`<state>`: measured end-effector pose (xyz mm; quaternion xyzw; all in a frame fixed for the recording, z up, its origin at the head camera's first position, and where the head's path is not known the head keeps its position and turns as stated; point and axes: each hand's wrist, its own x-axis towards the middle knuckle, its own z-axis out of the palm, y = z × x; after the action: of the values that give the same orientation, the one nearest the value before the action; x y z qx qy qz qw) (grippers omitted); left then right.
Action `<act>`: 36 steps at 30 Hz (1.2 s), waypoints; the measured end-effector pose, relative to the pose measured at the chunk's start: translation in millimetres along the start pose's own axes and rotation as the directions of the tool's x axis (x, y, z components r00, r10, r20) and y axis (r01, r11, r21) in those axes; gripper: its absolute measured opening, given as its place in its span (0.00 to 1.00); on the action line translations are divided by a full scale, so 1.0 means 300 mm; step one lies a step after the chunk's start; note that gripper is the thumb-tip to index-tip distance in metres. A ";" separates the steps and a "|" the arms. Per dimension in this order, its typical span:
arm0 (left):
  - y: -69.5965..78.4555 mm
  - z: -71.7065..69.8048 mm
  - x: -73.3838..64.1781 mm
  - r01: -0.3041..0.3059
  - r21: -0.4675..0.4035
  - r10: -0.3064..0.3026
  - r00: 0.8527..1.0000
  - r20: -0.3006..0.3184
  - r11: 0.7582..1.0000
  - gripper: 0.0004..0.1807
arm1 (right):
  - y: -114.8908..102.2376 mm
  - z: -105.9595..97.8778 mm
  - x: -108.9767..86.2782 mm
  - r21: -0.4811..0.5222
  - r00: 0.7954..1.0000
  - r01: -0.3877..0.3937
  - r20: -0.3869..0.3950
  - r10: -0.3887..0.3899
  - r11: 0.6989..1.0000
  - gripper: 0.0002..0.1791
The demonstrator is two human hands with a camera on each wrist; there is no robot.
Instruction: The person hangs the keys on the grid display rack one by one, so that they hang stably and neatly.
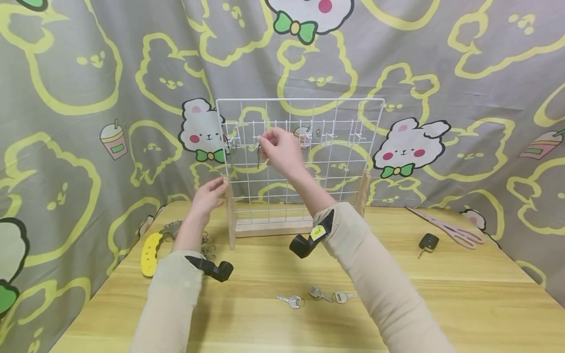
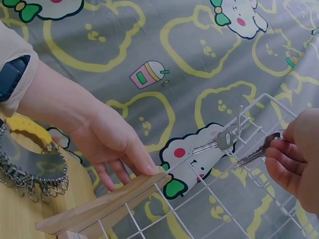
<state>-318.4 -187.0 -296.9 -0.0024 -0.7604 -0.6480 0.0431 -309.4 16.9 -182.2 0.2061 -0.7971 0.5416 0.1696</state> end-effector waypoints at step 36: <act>-0.001 0.001 -0.003 0.010 -0.008 -0.010 1.000 -0.012 1.000 0.29 | 0.131 0.013 -0.035 -0.034 0.997 -0.072 0.031 0.073 0.997 0.07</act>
<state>-317.5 -186.6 -297.2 0.0052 -0.7575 -0.6513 0.0445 -320.6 27.7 -219.8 0.1828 -0.8154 0.5310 0.1405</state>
